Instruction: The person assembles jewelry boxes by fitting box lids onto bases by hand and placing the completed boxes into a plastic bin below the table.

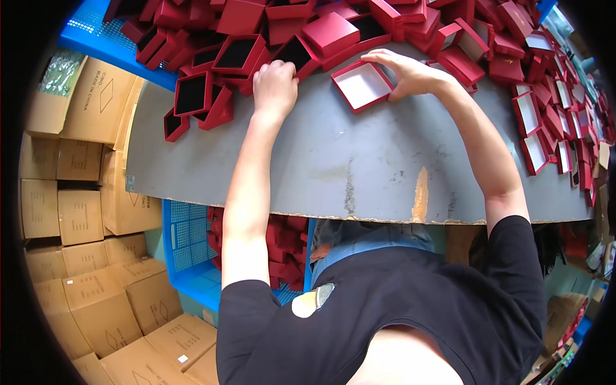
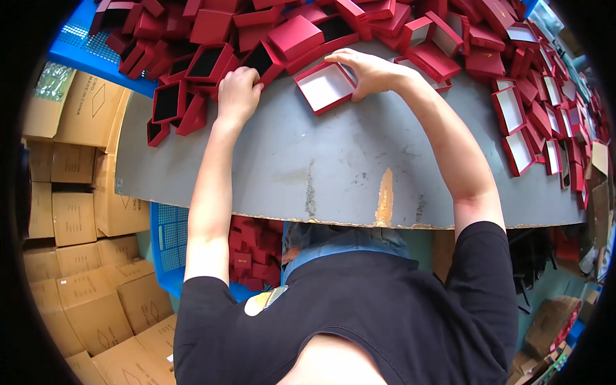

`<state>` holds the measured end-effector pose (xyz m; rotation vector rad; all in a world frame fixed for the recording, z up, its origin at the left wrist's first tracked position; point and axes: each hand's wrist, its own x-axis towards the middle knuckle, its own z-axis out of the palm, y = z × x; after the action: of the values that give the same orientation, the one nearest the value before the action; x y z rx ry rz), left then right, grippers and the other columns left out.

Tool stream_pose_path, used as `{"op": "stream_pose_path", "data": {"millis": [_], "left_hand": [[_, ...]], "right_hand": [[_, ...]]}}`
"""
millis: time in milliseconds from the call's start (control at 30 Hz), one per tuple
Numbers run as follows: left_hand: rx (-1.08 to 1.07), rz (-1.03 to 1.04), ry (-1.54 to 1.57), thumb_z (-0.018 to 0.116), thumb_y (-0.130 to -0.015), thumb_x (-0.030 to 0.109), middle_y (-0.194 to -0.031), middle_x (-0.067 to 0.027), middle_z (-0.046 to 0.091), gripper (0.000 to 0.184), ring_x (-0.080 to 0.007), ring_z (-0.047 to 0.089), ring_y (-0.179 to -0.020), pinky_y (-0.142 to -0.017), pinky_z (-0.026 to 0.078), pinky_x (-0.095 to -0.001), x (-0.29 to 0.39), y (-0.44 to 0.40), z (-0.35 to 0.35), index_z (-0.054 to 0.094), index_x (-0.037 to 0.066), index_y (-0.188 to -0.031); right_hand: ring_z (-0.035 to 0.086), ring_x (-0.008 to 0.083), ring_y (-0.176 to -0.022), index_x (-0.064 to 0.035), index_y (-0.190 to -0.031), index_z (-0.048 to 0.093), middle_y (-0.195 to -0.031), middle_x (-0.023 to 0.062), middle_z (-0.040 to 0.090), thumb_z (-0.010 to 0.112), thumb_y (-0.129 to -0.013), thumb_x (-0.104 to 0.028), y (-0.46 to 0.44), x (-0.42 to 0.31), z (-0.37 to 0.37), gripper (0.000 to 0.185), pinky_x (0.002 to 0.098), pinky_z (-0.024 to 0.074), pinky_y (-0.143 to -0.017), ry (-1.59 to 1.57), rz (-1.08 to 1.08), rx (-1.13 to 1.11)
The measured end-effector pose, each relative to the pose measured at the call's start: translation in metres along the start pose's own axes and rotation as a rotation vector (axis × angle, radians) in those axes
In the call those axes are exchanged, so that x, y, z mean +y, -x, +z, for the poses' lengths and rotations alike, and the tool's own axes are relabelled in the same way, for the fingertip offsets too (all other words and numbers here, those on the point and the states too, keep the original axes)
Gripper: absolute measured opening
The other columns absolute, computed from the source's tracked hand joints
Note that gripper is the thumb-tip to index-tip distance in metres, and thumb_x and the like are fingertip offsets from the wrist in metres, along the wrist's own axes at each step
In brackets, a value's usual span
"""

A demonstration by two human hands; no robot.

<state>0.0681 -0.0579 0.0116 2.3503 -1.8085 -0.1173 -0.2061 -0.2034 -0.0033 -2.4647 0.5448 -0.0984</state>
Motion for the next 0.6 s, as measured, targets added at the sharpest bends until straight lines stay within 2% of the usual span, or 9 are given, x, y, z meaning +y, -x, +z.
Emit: {"op": "stream_pose_path", "data": {"millis": [100,200,233,300,333,433,467,567,600], "left_hand": [[0.279,0.33,-0.025,0.075,-0.081,0.016,-0.14,-0.0174,0.052,0.014,-0.0459,0.037,-0.14,-0.116,0.031,-0.0561,0.001,0.055,0.007,0.066,0.008,-0.088],[0.118,0.465,0.294,0.076,-0.079,0.013,-0.149,-0.0193,0.043,0.015,-0.0538,0.029,-0.143,-0.114,0.025,-0.068,0.007,0.109,0.009,0.064,0.009,-0.087],[0.081,0.513,0.446,0.082,-0.072,0.015,-0.155,-0.0203,0.036,0.026,-0.0499,0.03,-0.145,-0.117,0.028,-0.0601,0.002,0.116,0.018,0.065,0.011,-0.092],[0.121,0.387,0.752,0.088,-0.062,0.017,-0.156,-0.021,0.036,0.049,-0.0435,0.033,-0.146,-0.119,0.03,-0.0499,0.01,0.129,0.028,0.067,0.013,-0.107],[0.143,0.369,0.634,0.091,-0.054,0.018,-0.155,-0.0197,0.038,0.085,-0.0384,0.037,-0.145,-0.118,0.033,-0.046,0.008,0.129,0.032,0.058,0.015,-0.132],[-0.025,0.278,0.712,0.091,-0.053,0.02,-0.151,-0.0193,0.043,0.107,-0.0383,0.04,-0.141,-0.117,0.035,-0.0469,0.003,0.125,0.031,0.043,0.013,-0.147],[-0.07,0.249,0.688,0.092,-0.052,0.022,-0.144,-0.0179,0.049,0.118,-0.0388,0.045,-0.136,-0.118,0.033,-0.0505,0.003,0.124,0.031,0.033,0.01,-0.153],[0.007,0.24,0.65,0.093,-0.053,0.025,-0.137,-0.0169,0.053,0.119,-0.039,0.047,-0.132,-0.119,0.029,-0.0539,0.015,0.125,0.036,0.031,0.009,-0.153],[0.053,0.262,0.626,0.093,-0.054,0.029,-0.135,-0.0168,0.055,0.12,-0.0397,0.048,-0.131,-0.119,0.026,-0.0561,0.015,0.124,0.049,0.029,0.006,-0.152]], "right_hand": [[0.051,0.0327,-0.128,-0.018,-0.15,0.042,-0.144,0.0128,0.043,0.077,-0.06,-0.002,0.036,-0.026,0.0,0.098,0.0406,0.0473,-0.106,0.013,0.028,0.056],[0.053,0.0358,-0.124,-0.0197,-0.151,0.042,-0.141,0.016,0.044,0.078,-0.061,-0.004,0.077,-0.057,-0.004,0.099,0.0405,0.0483,-0.104,0.036,-0.051,0.183],[0.053,0.0361,-0.124,-0.0194,-0.151,0.042,-0.14,0.0169,0.045,0.079,-0.061,-0.005,0.086,-0.068,-0.007,0.099,0.0403,0.0482,-0.104,0.032,-0.071,0.233],[0.053,0.0361,-0.123,-0.0221,-0.152,0.041,-0.137,0.0156,0.049,0.079,-0.059,-0.006,0.09,-0.083,-0.008,0.102,0.0417,0.0468,-0.104,0.101,-0.211,0.333],[0.053,0.0356,-0.121,-0.0222,-0.153,0.041,-0.135,0.0151,0.052,0.079,-0.059,-0.007,0.087,-0.091,-0.005,0.102,0.0427,0.0463,-0.104,0.126,-0.256,0.352],[0.053,0.0358,-0.116,-0.0208,-0.153,0.041,-0.136,0.0168,0.052,0.079,-0.061,-0.01,0.067,-0.107,0.006,0.1,0.0441,0.0466,-0.102,0.056,-0.324,0.336],[0.05,0.0368,-0.126,-0.0163,-0.153,0.041,-0.14,0.0171,0.049,0.081,-0.059,-0.01,0.061,-0.114,0.012,0.103,0.0437,0.0421,-0.109,0.036,-0.292,0.283],[0.05,0.0397,-0.129,-0.0181,-0.152,0.042,-0.142,0.0201,0.047,0.084,-0.061,-0.015,0.036,-0.133,0.045,0.1,0.0465,0.0439,-0.108,-0.088,-0.389,0.314],[0.051,0.0431,-0.126,-0.0215,-0.152,0.041,-0.138,0.0271,0.048,0.086,-0.063,-0.023,0.029,-0.136,0.06,0.1,0.049,0.0448,-0.106,-0.08,-0.428,0.392]]}}
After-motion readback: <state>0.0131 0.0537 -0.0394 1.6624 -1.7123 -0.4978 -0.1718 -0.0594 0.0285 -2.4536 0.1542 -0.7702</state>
